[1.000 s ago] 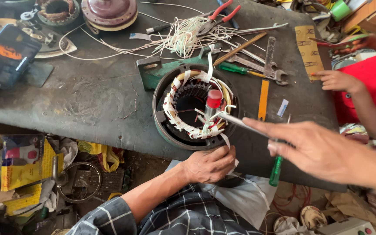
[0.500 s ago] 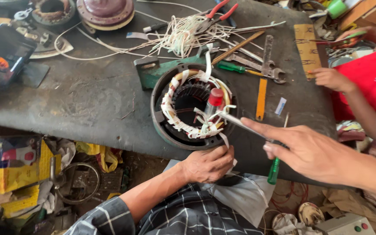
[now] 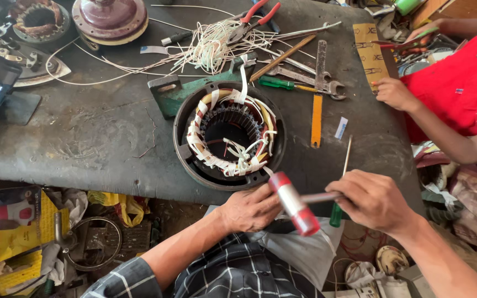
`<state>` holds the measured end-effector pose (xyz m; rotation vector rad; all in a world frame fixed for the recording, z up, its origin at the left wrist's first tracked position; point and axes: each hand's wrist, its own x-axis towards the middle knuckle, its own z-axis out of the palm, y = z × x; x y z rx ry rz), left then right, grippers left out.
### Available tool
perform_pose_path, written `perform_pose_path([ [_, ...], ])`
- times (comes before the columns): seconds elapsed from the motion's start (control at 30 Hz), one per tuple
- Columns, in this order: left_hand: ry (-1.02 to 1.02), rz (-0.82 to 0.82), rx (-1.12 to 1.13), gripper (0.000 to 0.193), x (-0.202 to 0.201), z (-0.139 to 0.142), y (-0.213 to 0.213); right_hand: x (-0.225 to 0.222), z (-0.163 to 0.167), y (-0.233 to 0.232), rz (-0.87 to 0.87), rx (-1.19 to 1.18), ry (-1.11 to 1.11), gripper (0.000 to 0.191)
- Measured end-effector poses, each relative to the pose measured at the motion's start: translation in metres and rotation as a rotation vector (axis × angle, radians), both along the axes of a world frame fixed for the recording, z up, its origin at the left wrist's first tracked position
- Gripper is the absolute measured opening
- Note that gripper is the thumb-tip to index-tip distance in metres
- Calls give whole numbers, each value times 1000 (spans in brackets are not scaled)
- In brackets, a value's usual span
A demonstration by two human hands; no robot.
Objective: The person secures copper windings on a motor stator by hand, wrapping white insulating tape around the coils and tapping them into place with a small hammer. They repeatedly adjust the tape and coils while a second person works nearby.
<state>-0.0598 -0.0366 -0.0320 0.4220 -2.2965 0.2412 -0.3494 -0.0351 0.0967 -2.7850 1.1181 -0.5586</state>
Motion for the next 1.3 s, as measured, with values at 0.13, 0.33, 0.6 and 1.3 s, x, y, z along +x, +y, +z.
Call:
perform_pose_path([
  [0.13, -30, -20, 39, 35, -4, -14, -1, 4, -11, -7, 103, -24, -33, 29],
  [0.33, -78, 12, 9, 35, -3, -11, 4, 17, -18, -22, 87, 56, -43, 23],
  [0.6, -89, -13, 98, 37, -8, -26, 3, 20, -23, -24, 134, -26, 5, 22],
  [1.3, -39, 0, 13, 33, -1, 5, 2, 32, -12, -15, -54, 200, -48, 16],
])
